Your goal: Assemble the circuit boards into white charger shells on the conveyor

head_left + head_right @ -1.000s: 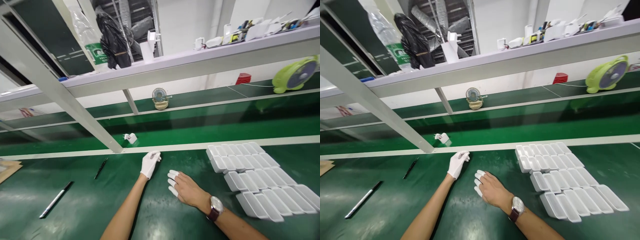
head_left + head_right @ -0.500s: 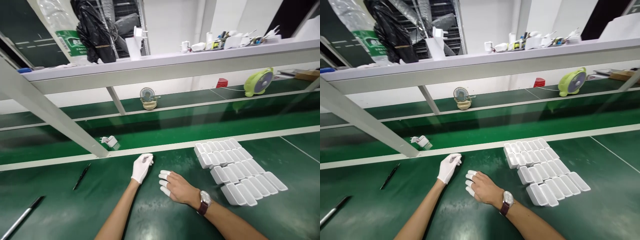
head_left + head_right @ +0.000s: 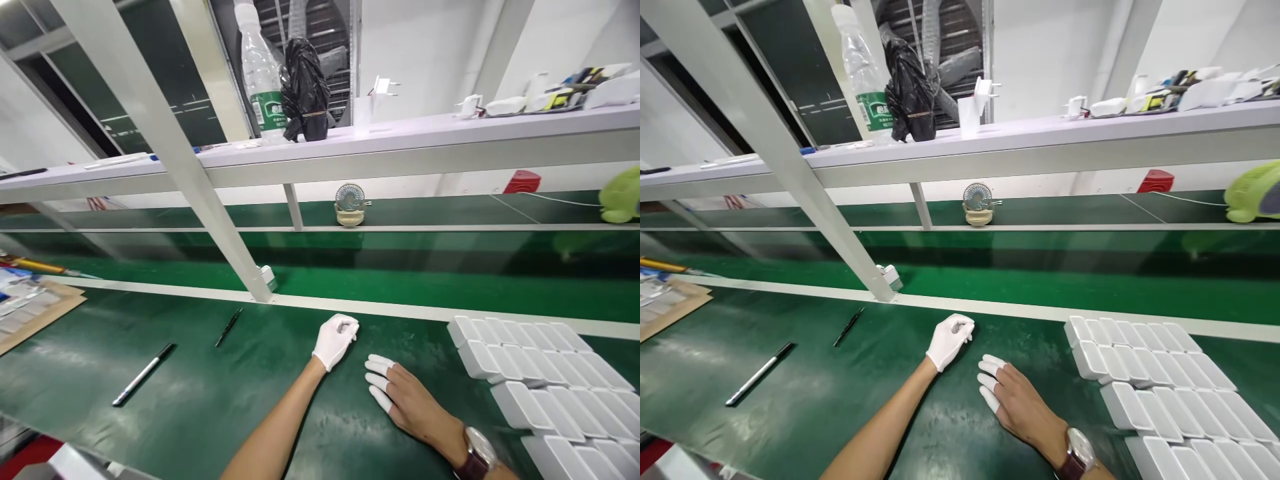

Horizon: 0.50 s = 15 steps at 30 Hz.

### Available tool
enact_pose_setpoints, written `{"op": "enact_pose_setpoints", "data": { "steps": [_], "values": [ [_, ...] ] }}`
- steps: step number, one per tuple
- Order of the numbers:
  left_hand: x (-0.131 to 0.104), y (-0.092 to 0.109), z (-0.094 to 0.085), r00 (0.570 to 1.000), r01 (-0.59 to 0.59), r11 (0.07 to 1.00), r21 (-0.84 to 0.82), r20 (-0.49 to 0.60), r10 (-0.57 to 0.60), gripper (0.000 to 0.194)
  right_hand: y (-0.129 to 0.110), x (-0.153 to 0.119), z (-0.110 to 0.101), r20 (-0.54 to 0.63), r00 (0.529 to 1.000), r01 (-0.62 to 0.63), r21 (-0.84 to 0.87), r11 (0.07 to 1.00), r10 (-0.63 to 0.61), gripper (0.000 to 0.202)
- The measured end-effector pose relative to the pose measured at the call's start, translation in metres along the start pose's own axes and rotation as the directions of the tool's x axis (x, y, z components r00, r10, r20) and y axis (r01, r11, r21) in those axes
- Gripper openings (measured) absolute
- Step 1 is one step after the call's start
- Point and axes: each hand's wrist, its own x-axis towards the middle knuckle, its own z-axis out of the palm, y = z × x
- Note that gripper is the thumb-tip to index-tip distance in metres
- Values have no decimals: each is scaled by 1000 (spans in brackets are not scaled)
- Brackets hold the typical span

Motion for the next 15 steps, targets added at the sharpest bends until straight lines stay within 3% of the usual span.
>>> {"op": "enact_pose_setpoints", "data": {
  "steps": [6,11,15],
  "values": [
    [7,8,-5,997,5,1000,-17,78,-3,25,1,9,-3,-9,999,-53,-5,999,53,28],
    [14,8,-3,1000,-8,994,108,-27,11,27,13,10,4,-16,999,-28,-23,999,28,22],
    [17,5,-2,999,18,989,148,-49,-11,31,16,9,4,29,999,-21,-50,999,22,23]
  ]
}}
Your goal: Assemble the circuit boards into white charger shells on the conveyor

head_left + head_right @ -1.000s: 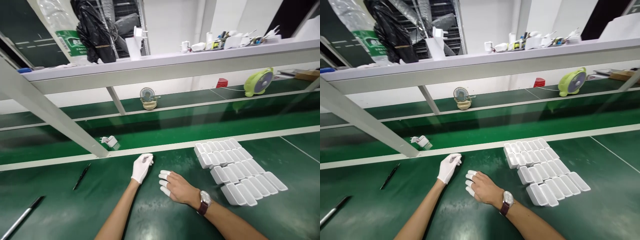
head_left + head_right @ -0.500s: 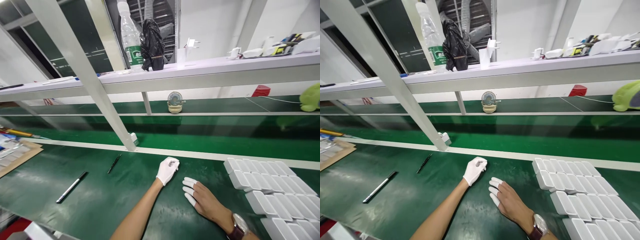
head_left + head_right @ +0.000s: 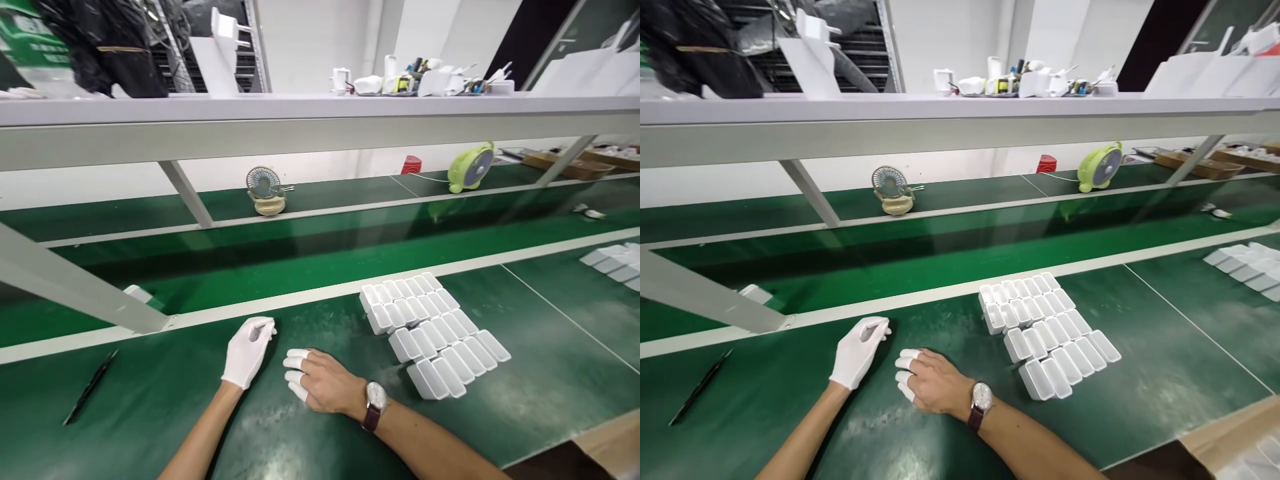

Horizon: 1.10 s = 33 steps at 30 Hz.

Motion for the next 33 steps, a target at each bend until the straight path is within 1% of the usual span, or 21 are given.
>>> {"op": "enact_pose_setpoints", "data": {
  "steps": [4,7,10,12,15,17,18,19,20,22,23,24,26,28,30,32,33],
  "values": [
    [2,1,1,1000,31,999,-15,7,-31,40,-1,2,-7,13,999,-31,-26,999,31,23],
    [3,5,1,998,28,1000,10,53,-28,45,-1,4,-13,20,1000,-18,-45,999,19,25],
    [3,11,0,995,-8,998,70,101,1,43,-1,4,-14,12,1000,-6,-56,998,7,29],
    [3,15,0,994,-25,992,121,108,12,41,-1,4,-13,8,1000,9,-62,998,-9,31],
    [1,26,7,990,-39,983,178,139,14,40,-3,4,-11,-2,999,43,-67,997,-43,31],
    [-1,40,18,975,-48,980,193,222,4,40,-5,4,-10,3,998,65,-65,996,-65,31],
    [-3,49,26,959,-64,979,193,282,7,40,-6,4,-10,15,998,65,-65,996,-64,31],
    [-5,61,35,935,-99,977,186,353,28,41,-7,4,-10,31,998,59,-66,996,-57,31],
    [-7,73,46,903,-158,970,183,425,67,40,-8,4,-10,47,998,47,-70,996,-44,31],
    [-11,98,71,830,-307,936,172,529,175,38,-9,3,-10,71,997,17,-86,996,-10,31],
    [-12,110,84,785,-388,904,179,577,223,37,-10,3,-9,79,997,3,-97,995,5,31],
    [-14,120,98,744,-462,865,194,615,260,37,-11,2,-8,85,996,-8,-108,994,18,31],
    [-15,135,124,667,-572,789,222,686,290,38,-11,1,-4,102,994,-25,-130,991,39,31],
    [-15,142,148,615,-646,714,270,738,277,36,-12,0,-1,123,992,-18,-145,989,36,33],
    [-15,144,165,575,-686,668,289,778,253,26,-13,-1,1,144,989,3,-152,988,19,31],
    [-15,142,172,556,-698,659,282,793,250,17,-16,-3,1,160,987,25,-150,988,0,26],
    [-16,141,172,556,-697,661,277,792,254,16,-17,-4,1,164,986,32,-147,989,-7,24]
  ]
}}
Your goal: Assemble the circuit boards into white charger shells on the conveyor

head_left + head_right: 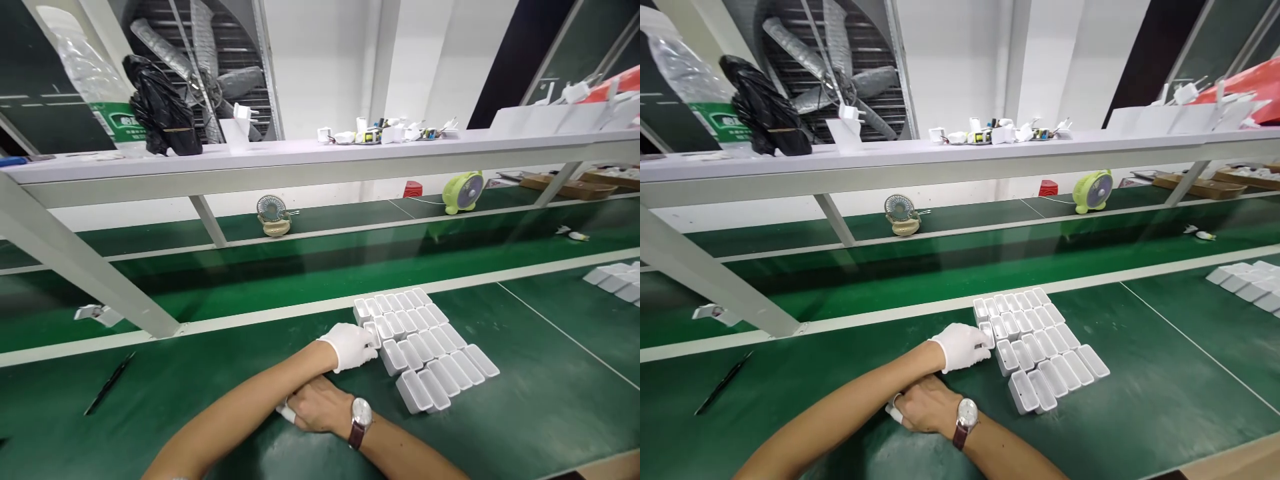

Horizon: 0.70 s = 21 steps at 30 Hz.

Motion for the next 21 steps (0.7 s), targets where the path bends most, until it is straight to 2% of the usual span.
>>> {"op": "enact_pose_setpoints", "data": {
  "steps": [3,6,9,12,14,16,18,19,21],
  "values": [
    [-20,-8,-6,1000,3,1000,-6,-17,-3,20,-5,-3,-2,-5,1000,15,20,1000,-15,22],
    [-58,-31,-22,992,54,998,24,-113,-51,28,-8,-4,-4,-52,998,42,53,998,-40,23],
    [-103,-65,-35,943,225,973,42,-260,-207,33,-7,-3,-6,-142,984,119,76,990,-107,22],
    [-143,-95,-37,882,336,937,100,-381,-276,31,-7,-3,-7,-193,973,149,84,985,-130,23],
    [-162,-106,-34,868,362,927,97,-398,-297,31,-8,-4,-6,-203,972,143,97,985,-121,23],
    [-172,-109,-29,865,358,932,50,-393,-311,28,-10,-5,-4,-212,971,133,116,984,-107,21],
    [-176,-111,-25,841,353,934,-46,-423,-339,19,-13,-5,-2,-223,970,126,134,983,-93,19],
    [-175,-112,-23,812,352,929,-111,-458,-362,26,-14,-4,-1,-227,970,120,142,983,-85,18],
    [-172,-117,-19,750,328,911,-250,-517,-412,56,-17,-2,0,-225,972,105,152,983,-69,17]
  ]
}}
